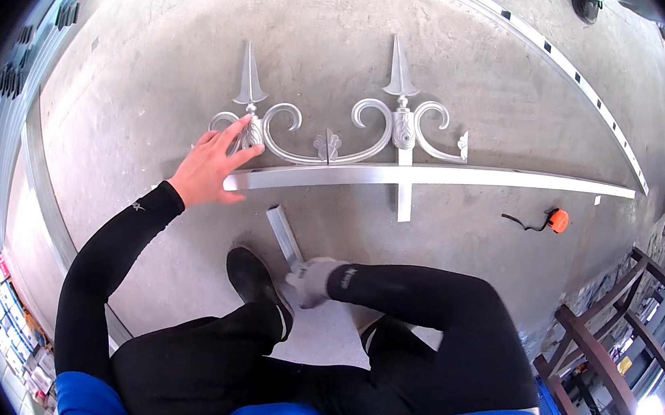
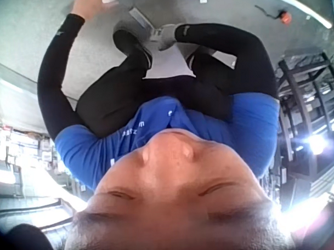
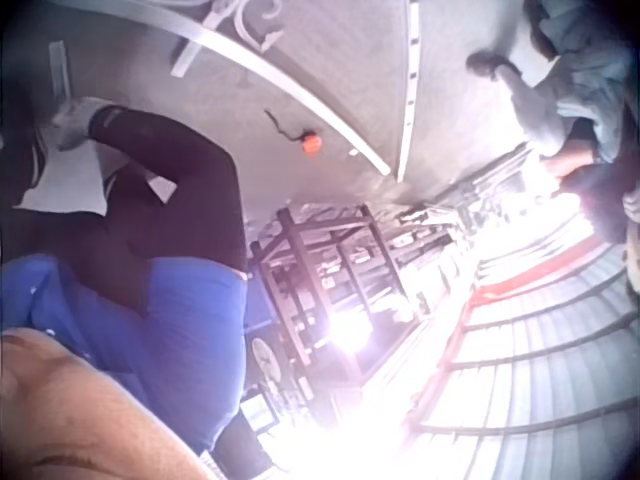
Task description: The person assembles decorative metal pieces onto a long metal bar. They pick up ornamental metal parts and align them with the bar, adjusting positions to fit them together.
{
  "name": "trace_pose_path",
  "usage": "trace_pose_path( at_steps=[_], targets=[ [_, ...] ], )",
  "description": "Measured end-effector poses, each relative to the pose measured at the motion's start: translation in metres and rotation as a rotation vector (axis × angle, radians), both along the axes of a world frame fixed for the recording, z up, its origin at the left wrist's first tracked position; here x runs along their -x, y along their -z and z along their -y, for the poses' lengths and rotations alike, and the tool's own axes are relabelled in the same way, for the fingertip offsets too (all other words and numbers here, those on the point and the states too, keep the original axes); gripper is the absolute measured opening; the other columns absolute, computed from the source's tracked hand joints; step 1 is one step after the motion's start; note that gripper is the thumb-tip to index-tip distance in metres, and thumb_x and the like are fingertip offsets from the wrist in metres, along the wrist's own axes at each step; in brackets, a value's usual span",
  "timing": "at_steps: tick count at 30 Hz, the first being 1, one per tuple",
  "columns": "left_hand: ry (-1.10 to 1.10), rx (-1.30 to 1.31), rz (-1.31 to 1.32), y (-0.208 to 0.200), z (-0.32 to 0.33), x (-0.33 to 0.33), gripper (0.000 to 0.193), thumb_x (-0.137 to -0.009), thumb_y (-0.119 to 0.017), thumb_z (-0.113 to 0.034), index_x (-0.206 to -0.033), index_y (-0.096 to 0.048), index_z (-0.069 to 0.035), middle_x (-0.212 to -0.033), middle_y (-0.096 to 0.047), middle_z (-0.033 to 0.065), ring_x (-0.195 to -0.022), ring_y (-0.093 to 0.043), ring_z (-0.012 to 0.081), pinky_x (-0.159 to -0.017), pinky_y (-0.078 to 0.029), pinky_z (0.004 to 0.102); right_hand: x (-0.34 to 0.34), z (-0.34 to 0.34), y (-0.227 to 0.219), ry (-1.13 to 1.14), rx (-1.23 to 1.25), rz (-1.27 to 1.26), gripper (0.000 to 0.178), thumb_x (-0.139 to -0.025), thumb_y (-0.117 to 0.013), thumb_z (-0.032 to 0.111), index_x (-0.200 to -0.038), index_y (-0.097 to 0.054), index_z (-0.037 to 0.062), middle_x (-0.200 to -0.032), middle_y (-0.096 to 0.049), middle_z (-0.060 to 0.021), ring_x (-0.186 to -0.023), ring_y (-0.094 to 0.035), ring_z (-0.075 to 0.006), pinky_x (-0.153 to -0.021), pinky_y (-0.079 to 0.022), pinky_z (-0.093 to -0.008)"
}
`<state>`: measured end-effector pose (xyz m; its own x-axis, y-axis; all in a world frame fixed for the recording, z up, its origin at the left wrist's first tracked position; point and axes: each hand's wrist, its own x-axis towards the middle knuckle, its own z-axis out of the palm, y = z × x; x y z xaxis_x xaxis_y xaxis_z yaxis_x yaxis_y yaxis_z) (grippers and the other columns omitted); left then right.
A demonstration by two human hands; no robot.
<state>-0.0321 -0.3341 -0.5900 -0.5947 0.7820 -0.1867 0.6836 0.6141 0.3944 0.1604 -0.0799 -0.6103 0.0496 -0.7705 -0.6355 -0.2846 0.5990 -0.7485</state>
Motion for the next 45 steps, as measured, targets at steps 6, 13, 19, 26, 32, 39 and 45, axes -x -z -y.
trace_pose_path(
  at_steps=[6, 13, 19, 26, 32, 39, 45],
  targets=[
    [-0.217, -0.017, 0.182, -0.001, -0.008, 0.014, 0.061, -0.079, -0.082, -0.024, -0.137, -0.066, -0.019, -0.159, -0.043, 0.013, -0.122, -0.063, 0.0348, -0.099, -0.056, 0.0442, -0.021, -0.077, -0.018, -0.08, -0.139, -0.014, 0.036, -0.096, -0.062, 0.032, -0.125, -0.067, 0.013, -0.121, -0.072, -0.016, -0.114, -0.072, -0.0334, -0.094, -0.057, -0.0469],
    [-0.088, 0.105, 0.133, -0.006, -0.016, 0.041, 0.052, -0.075, -0.081, -0.014, -0.126, -0.067, -0.014, -0.162, -0.044, 0.0143, -0.117, -0.067, 0.0361, -0.094, -0.058, 0.046, -0.026, -0.13, -0.045, -0.066, -0.175, -0.342, 0.018, -0.097, -0.061, 0.025, -0.111, -0.069, 0.0172, -0.096, -0.075, -0.0094, -0.094, -0.076, -0.0331, -0.083, -0.058, -0.0479],
    [-0.185, 0.048, 0.045, 0.023, 0.032, 0.06, 0.059, -0.072, -0.077, 0.004, -0.128, -0.065, -0.008, -0.161, -0.043, 0.0136, -0.13, -0.059, 0.0374, -0.105, -0.052, 0.0446, -0.085, -0.217, -0.023, 0.397, -0.015, -0.278, 0.022, -0.097, -0.062, 0.028, -0.112, -0.073, 0.0168, -0.102, -0.07, -0.0165, -0.098, -0.072, -0.034, -0.083, -0.057, -0.0479],
    [-0.271, 0.224, 0.007, 0.018, 0.065, 0.078, 0.076, -0.072, -0.076, 0.007, -0.143, -0.056, -0.011, -0.162, -0.035, 0.0201, -0.143, -0.045, 0.0415, -0.109, -0.049, 0.0457, -0.139, -0.298, -0.028, 0.902, -0.264, -0.325, 0.043, -0.096, -0.064, 0.024, -0.138, -0.06, 0.0157, -0.102, -0.069, -0.0164, -0.091, -0.07, -0.0332, -0.078, -0.057, -0.0445],
    [-0.398, 0.285, 0.217, 0.01, 0.041, 0.079, 0.091, -0.068, -0.076, 0.008, -0.151, -0.045, -0.014, -0.163, -0.03, 0.025, -0.149, -0.038, 0.044, -0.109, -0.049, 0.0466, -0.14, -0.338, -0.037, 1.533, -0.536, -0.465, 0.037, -0.094, -0.061, 0.027, -0.128, -0.063, 0.0146, -0.099, -0.072, -0.0155, -0.092, -0.072, -0.0334, -0.081, -0.057, -0.0444],
    [-0.4, 0.295, 0.148, 0.022, 0.052, 0.089, 0.079, -0.067, -0.072, 0.008, -0.142, -0.05, -0.009, -0.155, -0.032, 0.0201, -0.132, -0.05, 0.0376, -0.094, -0.056, 0.0388, -0.111, -0.355, -0.029, 1.671, -0.742, -0.579, 0.029, -0.093, -0.063, 0.031, -0.119, -0.064, 0.0163, -0.099, -0.073, -0.0145, -0.095, -0.073, -0.0357, -0.084, -0.056, -0.0495],
    [-0.423, 0.296, 0.137, 0.017, 0.047, 0.09, 0.08, -0.071, -0.073, 0.005, -0.146, -0.049, -0.009, -0.157, -0.029, 0.0198, -0.127, -0.054, 0.0357, -0.092, -0.056, 0.0375, -0.117, -0.353, -0.024, 1.581, -0.735, -0.754, 0.039, -0.091, -0.069, 0.033, -0.126, -0.063, 0.0154, -0.101, -0.072, -0.0152, -0.091, -0.072, -0.0361, -0.081, -0.057, -0.0481]
  ],
)
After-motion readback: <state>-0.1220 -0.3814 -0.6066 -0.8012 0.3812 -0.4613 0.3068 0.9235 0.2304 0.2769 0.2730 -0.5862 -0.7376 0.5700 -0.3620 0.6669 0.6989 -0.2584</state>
